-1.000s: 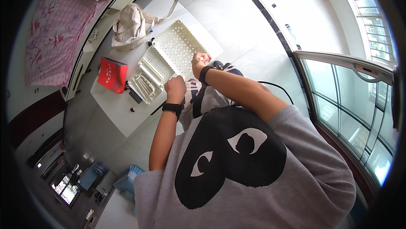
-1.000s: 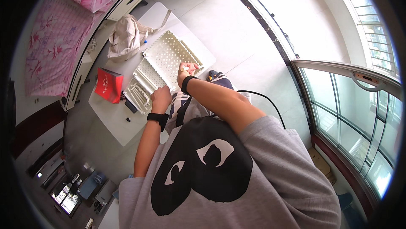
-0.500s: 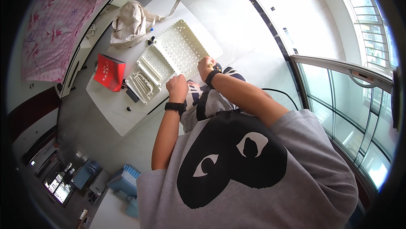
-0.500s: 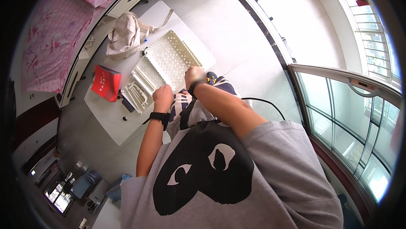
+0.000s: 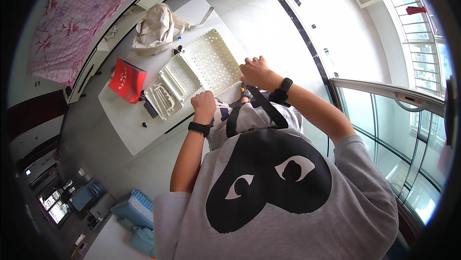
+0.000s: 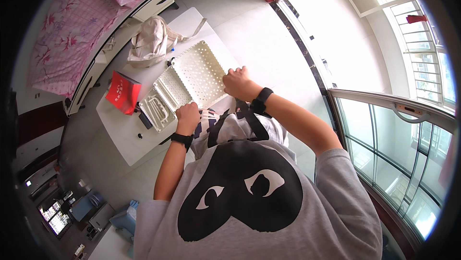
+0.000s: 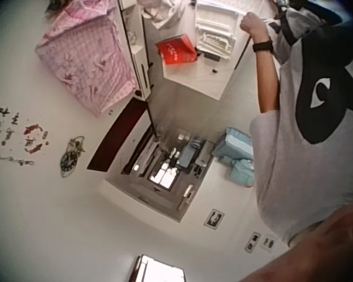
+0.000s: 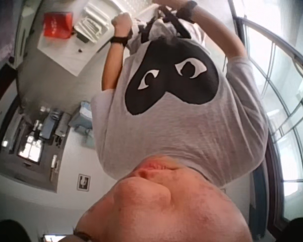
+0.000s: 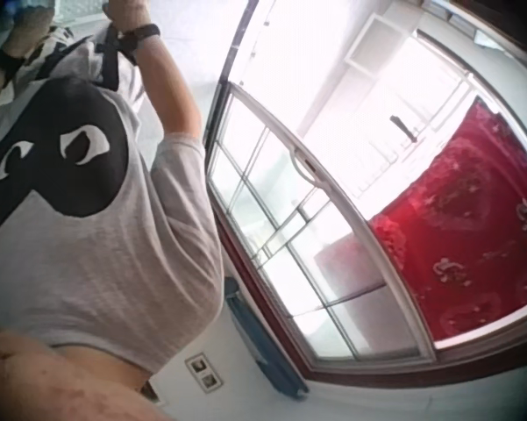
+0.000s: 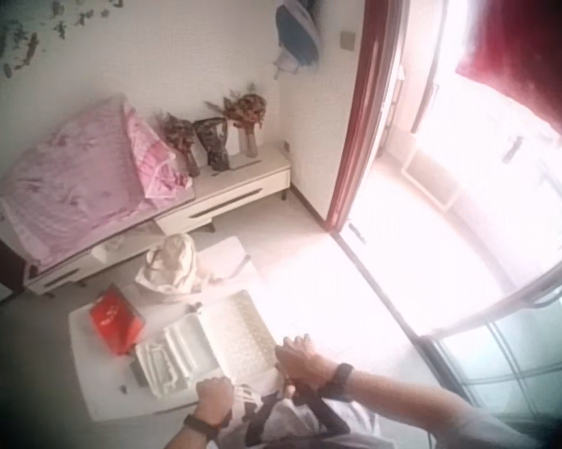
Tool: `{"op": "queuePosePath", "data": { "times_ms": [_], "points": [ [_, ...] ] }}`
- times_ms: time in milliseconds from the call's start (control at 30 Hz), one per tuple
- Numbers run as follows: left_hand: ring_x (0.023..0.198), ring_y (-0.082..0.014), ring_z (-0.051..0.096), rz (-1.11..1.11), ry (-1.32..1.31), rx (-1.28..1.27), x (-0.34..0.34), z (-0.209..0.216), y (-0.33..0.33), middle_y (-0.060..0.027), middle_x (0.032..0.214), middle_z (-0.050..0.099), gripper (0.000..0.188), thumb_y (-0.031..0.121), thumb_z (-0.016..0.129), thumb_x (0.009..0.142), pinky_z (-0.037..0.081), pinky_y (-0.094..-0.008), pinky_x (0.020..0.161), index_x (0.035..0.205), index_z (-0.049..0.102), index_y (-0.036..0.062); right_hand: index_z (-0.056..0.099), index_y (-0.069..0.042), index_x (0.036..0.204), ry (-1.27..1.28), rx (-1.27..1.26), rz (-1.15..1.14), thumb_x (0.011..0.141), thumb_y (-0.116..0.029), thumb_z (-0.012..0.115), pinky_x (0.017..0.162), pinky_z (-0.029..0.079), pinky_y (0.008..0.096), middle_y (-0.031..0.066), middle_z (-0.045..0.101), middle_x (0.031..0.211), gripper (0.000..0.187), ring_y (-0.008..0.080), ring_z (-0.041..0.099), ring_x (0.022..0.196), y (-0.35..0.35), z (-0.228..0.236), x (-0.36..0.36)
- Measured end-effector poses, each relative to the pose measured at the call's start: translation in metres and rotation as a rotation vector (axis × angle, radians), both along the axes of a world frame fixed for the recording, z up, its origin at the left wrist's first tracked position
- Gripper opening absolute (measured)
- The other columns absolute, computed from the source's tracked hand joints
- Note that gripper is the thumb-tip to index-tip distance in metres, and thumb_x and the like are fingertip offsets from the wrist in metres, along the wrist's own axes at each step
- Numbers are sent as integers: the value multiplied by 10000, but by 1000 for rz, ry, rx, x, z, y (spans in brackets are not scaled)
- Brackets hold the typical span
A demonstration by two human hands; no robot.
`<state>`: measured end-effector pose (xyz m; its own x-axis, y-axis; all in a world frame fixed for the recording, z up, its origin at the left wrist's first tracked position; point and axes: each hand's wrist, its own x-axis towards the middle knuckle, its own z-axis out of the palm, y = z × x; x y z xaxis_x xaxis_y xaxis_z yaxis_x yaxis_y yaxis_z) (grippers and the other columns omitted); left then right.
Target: Assembling a tiered plastic storage rack on a table.
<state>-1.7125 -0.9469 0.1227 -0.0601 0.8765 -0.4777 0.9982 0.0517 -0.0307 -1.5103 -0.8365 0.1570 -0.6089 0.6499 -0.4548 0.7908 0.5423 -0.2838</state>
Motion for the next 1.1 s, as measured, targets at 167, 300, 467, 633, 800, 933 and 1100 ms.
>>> {"op": "queuePosePath", "data": {
  "times_ms": [167, 300, 467, 633, 800, 933, 1100],
  "points": [
    [900, -343, 650, 203, -279, 45, -11, 36, 6, -163, 958, 671, 329, 325, 526, 902, 512, -432, 745, 1068, 595, 49, 631, -25, 864, 416, -161, -221, 885, -205, 467, 719, 497, 456, 190, 625, 894, 245, 377, 621, 804, -10, -45, 19],
    [797, -220, 610, 411, -860, 315, -41, 45, -4, -109, 955, 643, 314, 267, 488, 944, 490, -331, 707, 1130, 571, 29, 614, 30, 809, 508, -156, -392, 878, -143, 468, 676, 490, 450, 233, 617, 767, 237, 404, 612, 736, -17, -44, 2],
    [687, -97, 528, 922, -1250, 593, -88, -28, -30, -43, 838, 585, 214, 134, 434, 956, 442, -237, 636, 1044, 584, 10, 642, 55, 902, 467, -227, -685, 884, -118, 492, 634, 484, 419, 260, 615, 752, 229, 399, 621, 699, -18, -29, -20],
    [726, -127, 593, 1148, -1008, 239, -162, -190, -73, -70, 869, 597, 299, 150, 478, 893, 464, -270, 657, 1152, 519, 7, 650, 44, 1004, 470, -211, -779, 903, -162, 533, 625, 477, 320, 168, 664, 753, 257, 196, 625, 649, -15, -49, -32],
    [835, -329, 639, 1179, -814, 35, -199, -324, -63, -196, 949, 644, 383, 171, 548, 812, 495, -390, 767, 1128, 514, -43, 633, 44, 1022, 408, -157, -851, 905, -112, 522, 645, 494, 319, 218, 638, 738, 224, 258, 669, 693, -18, -42, -49],
    [1043, -436, 512, 1040, -699, 230, -232, -393, -30, -297, 1085, 533, 467, 178, 570, 777, 440, -454, 879, 1161, 479, -72, 612, 18, 1102, 432, -253, -999, 959, -115, 490, 783, 514, 289, 146, 684, 876, 230, 216, 673, 911, -24, -51, -60],
    [959, -426, 518, 1008, -218, 187, -227, -413, 27, -250, 1069, 460, 429, 224, 630, 760, 452, -498, 813, 1094, 425, 50, 632, 36, 1047, 383, -302, -1026, 968, -34, 433, 897, 526, 363, 168, 632, 1111, 225, 219, 627, 992, -18, -47, -74]
  ]
}}
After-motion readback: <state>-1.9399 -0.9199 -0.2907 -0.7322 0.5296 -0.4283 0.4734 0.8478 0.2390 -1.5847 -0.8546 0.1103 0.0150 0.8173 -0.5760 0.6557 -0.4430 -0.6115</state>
